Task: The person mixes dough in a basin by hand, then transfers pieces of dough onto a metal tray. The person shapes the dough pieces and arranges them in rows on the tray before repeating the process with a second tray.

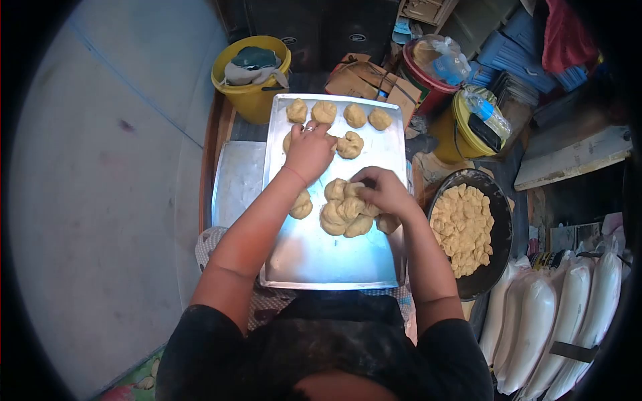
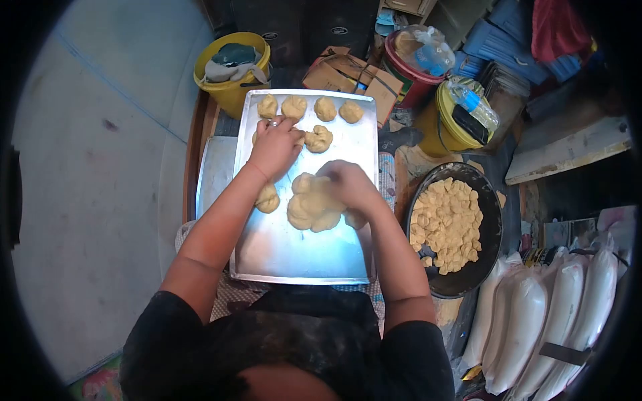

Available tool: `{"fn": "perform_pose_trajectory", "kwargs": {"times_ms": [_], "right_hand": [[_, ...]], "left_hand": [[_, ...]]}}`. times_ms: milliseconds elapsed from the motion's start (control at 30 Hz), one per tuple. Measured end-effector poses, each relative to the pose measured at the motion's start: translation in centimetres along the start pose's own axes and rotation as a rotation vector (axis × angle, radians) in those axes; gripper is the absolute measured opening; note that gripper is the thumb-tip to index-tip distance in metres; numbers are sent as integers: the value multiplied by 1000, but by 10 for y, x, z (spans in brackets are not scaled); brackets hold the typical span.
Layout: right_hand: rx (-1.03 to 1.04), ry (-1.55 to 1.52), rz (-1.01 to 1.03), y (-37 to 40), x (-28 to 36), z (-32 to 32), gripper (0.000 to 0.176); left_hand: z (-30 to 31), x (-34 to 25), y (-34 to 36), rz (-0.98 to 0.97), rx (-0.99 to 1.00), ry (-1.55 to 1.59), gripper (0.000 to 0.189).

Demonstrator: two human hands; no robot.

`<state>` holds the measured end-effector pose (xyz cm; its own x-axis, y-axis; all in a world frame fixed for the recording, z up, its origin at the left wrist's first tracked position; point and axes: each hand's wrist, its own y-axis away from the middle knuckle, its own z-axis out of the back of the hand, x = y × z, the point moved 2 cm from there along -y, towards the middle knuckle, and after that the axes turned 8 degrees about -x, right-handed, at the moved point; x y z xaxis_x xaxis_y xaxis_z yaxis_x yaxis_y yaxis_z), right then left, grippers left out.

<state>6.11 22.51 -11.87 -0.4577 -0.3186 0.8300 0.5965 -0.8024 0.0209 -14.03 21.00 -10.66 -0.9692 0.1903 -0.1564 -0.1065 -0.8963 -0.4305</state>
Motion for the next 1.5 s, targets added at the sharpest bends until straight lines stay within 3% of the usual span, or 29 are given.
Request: {"fn": "perform_pose_trajectory", "kwargs": {"times_ms": [67,200,300,333,367,433,567,633,667,767,833,867,933,1000,1033,1100,1233,1300,1367,1433,1500], "right_hand": [[-152,-220,-105,0,-8,12,35],[-222,3,-62,9,-7,15,34],[-206,-66,24,4,-18,13,34],[-272,-48,-85,4,-13,21,34],[-273,-49,-79,-2,-13,23,34],[-578,-127,-103,-14,-14,34,30],[-564,89,-199,-36,-34,29,32],[-771,367,159,-42,-35,21,32],[-622,349,34,-41,-45,18,41],[-501,545,29,-37,-46,2,50],[-427,601,0,-39,-44,4,57],[-406,664,-32,-37,-44,6,58],[-391,722,-55,-28,-22,16,59],[-565,495,78,1,-1,23,55],[-555,493,79,11,-7,19,55],[-166,353,17,30,-23,6,46],[-341,182,70,47,-5,6,35],[-602,36,-73,36,15,12,32],[-691,-173,102,12,29,0,26],[-543,-245,102,-11,48,-18,21],[-331,37,148,-27,49,-43,25]], "left_hand": [[-7,-7,-8,-13,13,82,33],[-20,-19,-20,-13,201,94,34],[-23,-29,-29,4,295,91,31],[-22,-30,-31,25,342,84,29],[-22,-30,-30,25,339,80,29],[-23,-30,-22,-37,-15,21,28],[-31,-23,-22,-1,3,165,25],[-21,-24,-27,33,267,65,28],[-20,-22,-28,40,266,63,28],[-25,-24,-22,-36,288,-10,33],[-20,-22,-13,-99,50,-28,33],[-17,-20,-4,-96,46,-30,33],[23,-21,19,145,-65,182,35],[59,-21,46,410,83,208,34],[55,-15,68,419,87,206,34],[46,-10,104,338,12,277,30],[59,-11,131,363,94,361,25],[70,-6,133,384,21,516,24],[69,11,135,458,-40,612,24],[69,21,126,532,-95,705,24],[71,29,115,810,-313,849,22]]}}
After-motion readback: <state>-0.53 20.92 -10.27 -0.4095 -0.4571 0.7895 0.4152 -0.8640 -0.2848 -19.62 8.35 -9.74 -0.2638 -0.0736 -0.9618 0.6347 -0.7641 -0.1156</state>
